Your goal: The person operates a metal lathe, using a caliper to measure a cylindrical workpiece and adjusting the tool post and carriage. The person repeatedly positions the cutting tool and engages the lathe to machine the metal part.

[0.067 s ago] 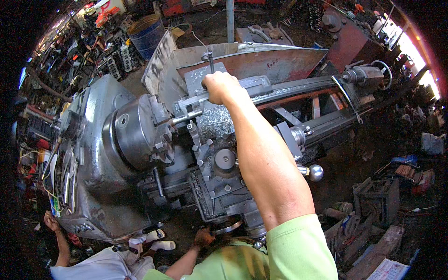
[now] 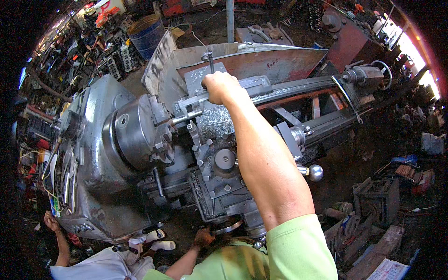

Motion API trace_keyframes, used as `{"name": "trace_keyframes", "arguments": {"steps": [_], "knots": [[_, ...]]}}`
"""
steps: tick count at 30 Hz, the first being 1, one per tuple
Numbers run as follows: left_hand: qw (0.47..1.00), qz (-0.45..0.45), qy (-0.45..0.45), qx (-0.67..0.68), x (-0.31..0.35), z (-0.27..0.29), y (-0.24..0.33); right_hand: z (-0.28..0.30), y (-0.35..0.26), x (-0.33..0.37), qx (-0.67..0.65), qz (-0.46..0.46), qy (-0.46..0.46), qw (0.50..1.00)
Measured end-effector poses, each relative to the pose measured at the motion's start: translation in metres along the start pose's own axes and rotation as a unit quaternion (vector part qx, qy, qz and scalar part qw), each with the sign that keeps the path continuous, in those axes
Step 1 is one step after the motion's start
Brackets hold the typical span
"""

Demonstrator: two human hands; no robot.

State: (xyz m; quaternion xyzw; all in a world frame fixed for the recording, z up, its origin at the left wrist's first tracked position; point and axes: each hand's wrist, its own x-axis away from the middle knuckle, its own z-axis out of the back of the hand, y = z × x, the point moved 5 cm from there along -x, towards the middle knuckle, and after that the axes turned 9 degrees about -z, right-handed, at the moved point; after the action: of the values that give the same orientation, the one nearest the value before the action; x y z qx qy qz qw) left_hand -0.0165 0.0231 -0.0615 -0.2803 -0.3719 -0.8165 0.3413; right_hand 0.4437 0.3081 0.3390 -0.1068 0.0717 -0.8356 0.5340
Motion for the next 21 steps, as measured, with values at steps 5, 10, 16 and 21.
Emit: {"name": "trace_keyframes", "arguments": {"steps": [5,10,16,21], "knots": [[0.999,0.029,-0.022,0.026,0.001,0.006,0.004,0.001,0.0,-0.003,0.009,0.004,0.003,1.0],[0.997,0.063,-0.03,0.038,-0.003,0.015,0.008,0.004,0.0,-0.006,0.013,0.002,0.013,1.0],[1.0,-0.005,0.013,0.004,-0.008,0.013,0.007,0.004,0.0,-0.006,0.02,0.005,0.011,1.0],[0.999,-0.002,0.018,0.026,-0.005,0.014,0.008,0.003,0.0,-0.007,0.014,0.009,0.01,1.0]]}}
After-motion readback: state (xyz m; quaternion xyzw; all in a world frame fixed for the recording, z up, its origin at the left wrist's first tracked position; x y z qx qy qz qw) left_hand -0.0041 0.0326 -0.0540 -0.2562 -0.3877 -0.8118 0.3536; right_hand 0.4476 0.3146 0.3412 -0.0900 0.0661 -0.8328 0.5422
